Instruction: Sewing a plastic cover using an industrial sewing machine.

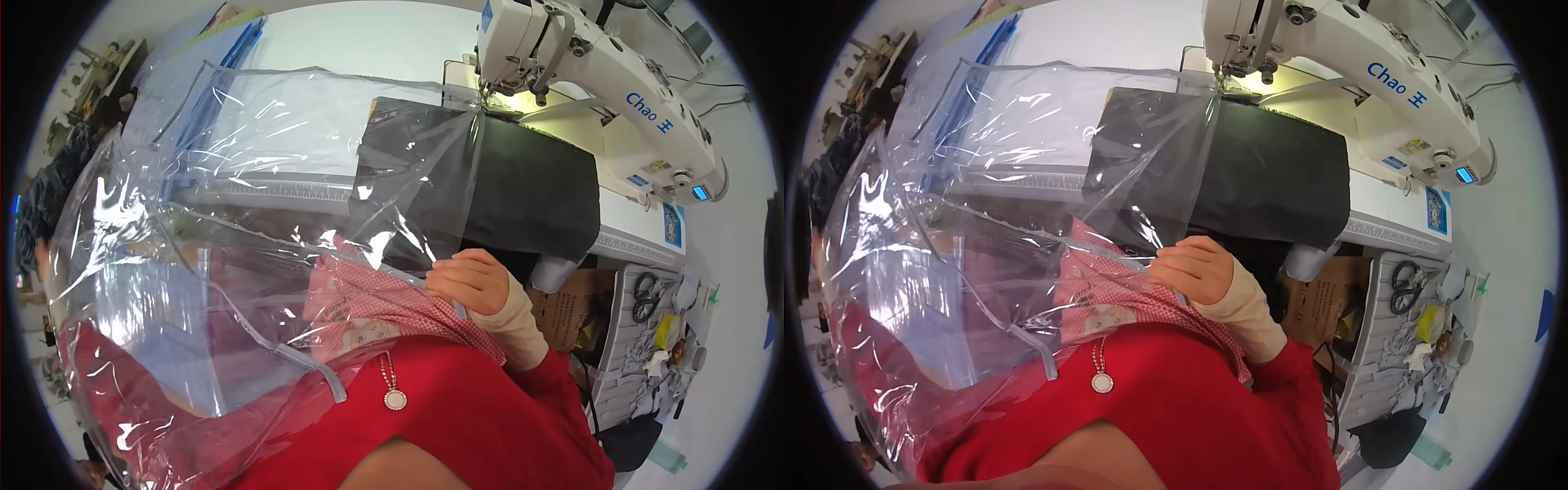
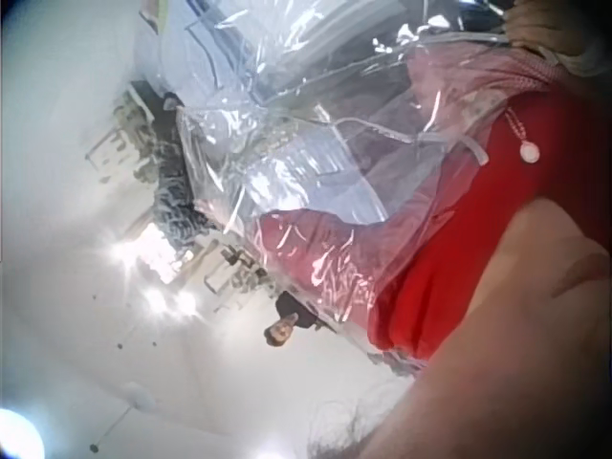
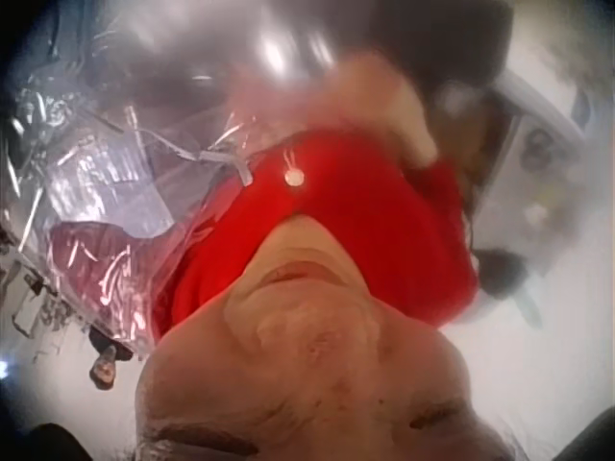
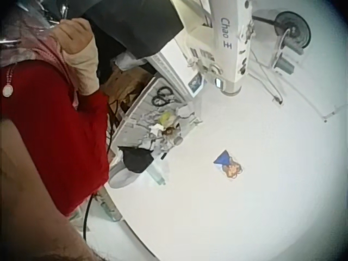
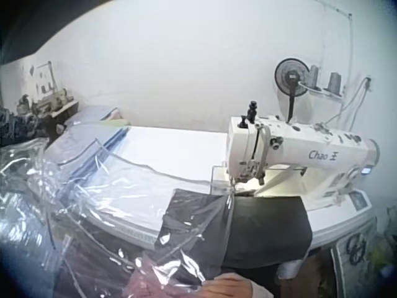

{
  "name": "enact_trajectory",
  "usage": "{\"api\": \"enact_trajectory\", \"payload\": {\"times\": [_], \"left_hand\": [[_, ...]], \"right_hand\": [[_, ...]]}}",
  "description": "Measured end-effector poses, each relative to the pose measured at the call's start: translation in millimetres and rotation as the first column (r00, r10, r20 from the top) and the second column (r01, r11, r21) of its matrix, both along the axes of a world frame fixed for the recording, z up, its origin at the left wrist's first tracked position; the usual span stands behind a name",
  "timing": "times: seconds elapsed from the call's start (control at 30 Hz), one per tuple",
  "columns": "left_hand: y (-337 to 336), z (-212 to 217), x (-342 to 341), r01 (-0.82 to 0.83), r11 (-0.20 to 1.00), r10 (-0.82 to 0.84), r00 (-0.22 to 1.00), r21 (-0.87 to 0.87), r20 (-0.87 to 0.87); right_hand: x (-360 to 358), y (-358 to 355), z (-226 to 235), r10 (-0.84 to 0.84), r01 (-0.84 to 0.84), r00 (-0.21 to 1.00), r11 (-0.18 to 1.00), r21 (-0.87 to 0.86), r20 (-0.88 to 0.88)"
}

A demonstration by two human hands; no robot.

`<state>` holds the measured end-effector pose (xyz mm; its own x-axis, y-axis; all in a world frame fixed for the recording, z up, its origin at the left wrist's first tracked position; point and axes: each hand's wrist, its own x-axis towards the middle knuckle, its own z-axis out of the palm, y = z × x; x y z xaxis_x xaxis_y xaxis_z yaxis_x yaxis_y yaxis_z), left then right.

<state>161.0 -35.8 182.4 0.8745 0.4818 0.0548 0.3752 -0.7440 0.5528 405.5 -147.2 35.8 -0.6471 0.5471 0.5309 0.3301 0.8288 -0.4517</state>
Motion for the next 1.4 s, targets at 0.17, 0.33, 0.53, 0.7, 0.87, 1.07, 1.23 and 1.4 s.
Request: {"api": "enact_trajectory", "payload": {"times": [0.17, 0.33, 0.53, 0.7, 0.87, 1.07, 1.23, 1.4], "left_hand": [[17, 0, -5, 0.024, 0.994, -0.018, 0.998, 0.103, -0.057], [36, 7, -2, 0.026, 0.972, 0.004, 0.992, 0.233, -0.128], [68, -105, 81, 0.165, 0.835, -0.079, 0.980, 0.526, -0.184], [92, -158, 93, -0.032, 0.834, 0.117, 0.986, 0.551, -0.121], [97, -164, 94, -0.145, 0.813, 0.150, 0.988, 0.564, 0.038], [97, -168, 96, -0.197, 0.851, 0.201, 0.979, 0.487, 0.045], [99, -167, 111, -0.129, 0.823, 0.069, 0.989, 0.553, 0.128], [87, -149, 95, -0.151, 0.778, 0.239, 0.969, 0.610, -0.065]], "right_hand": [[5, -1, -7, -0.011, 0.011, 1.000, 1.000, -0.015, -0.008], [9, -2, -11, -0.002, 0.004, 0.999, 0.999, -0.037, 0.054], [9, -9, -18, 0.013, -0.012, 1.000, 0.998, -0.065, 0.020], [24, -10, -23, -0.022, 0.022, 1.000, 0.998, -0.064, -0.005], [28, -5, -21, 0.008, -0.009, 1.000, 0.995, -0.096, -0.016], [31, -5, -23, 0.021, -0.018, 0.999, 0.992, -0.125, 0.024], [37, -9, -13, 0.007, 0.000, 0.999, 0.990, -0.143, 0.050], [49, -1, -18, 0.150, -0.140, 0.988, 0.965, -0.222, 0.029]]}}
